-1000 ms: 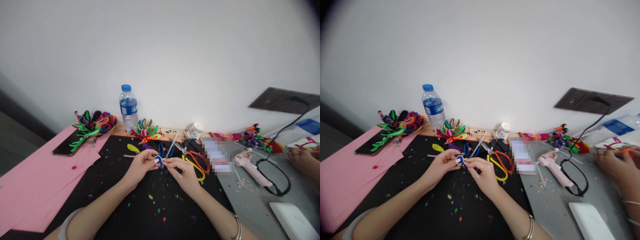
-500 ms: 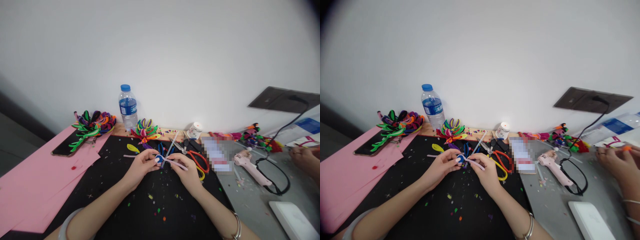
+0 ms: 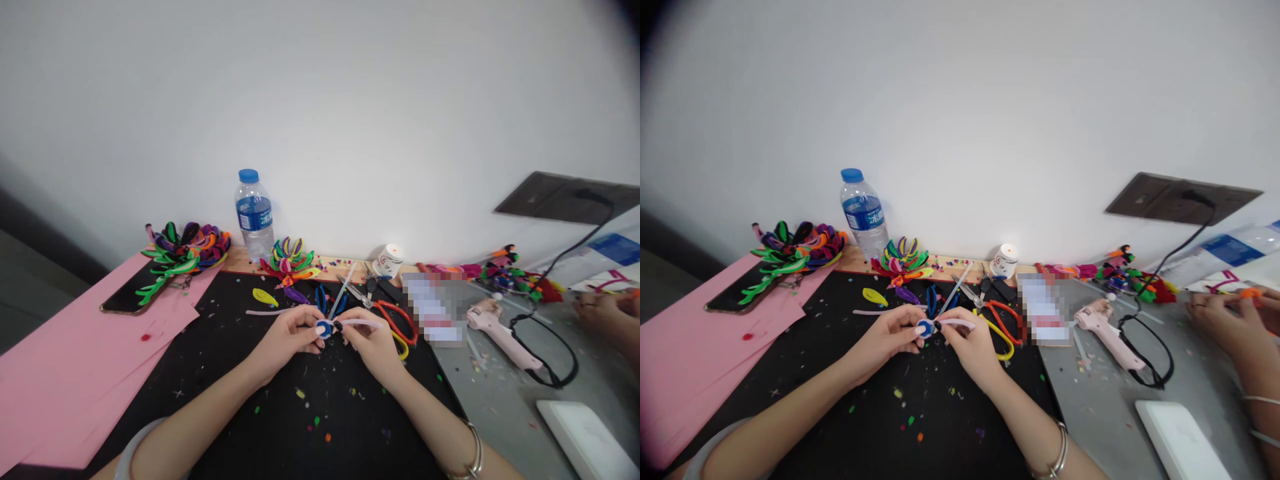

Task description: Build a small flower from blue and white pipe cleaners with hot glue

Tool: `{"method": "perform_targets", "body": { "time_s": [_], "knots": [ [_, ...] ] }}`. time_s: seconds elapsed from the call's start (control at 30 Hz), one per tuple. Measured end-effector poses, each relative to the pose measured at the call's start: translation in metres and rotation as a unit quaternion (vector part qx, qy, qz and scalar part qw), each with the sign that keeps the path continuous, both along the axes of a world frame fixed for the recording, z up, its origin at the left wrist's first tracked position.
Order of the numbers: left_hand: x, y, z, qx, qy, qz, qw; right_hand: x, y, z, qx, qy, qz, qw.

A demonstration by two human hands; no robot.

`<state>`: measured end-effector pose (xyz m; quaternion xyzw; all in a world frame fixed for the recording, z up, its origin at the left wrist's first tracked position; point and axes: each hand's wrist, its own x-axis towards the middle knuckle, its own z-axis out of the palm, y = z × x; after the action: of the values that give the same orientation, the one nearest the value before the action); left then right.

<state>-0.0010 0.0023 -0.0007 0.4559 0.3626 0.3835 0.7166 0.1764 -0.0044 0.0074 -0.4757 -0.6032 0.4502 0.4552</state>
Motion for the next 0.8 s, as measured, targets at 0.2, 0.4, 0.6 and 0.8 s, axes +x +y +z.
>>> {"method": "perform_targets", "body": {
  "time_s": [0.2, 0.4, 0.6, 0.8],
  "knots": [
    [0.0003, -0.0013, 0.0017, 0.019, 0.014, -0.026, 0.999, -0.0005, -0.0008, -0.0019, 0.017, 0.031, 0.014, 0.999],
    [0.0018, -0.002, 0.0053, 0.014, 0.015, -0.021, 1.0, -0.0009, -0.0008, -0.0027, 0.01, 0.036, 0.02, 0.999],
    [0.0017, -0.002, 0.0032, 0.036, 0.011, -0.026, 0.999, -0.0002, -0.0013, -0.0063, 0.003, 0.043, 0.03, 0.999],
    [0.0018, 0.0003, -0.0015, 0.046, 0.011, -0.029, 0.998, 0.0009, -0.003, -0.0021, -0.015, 0.05, 0.014, 0.999]
  ]
}}
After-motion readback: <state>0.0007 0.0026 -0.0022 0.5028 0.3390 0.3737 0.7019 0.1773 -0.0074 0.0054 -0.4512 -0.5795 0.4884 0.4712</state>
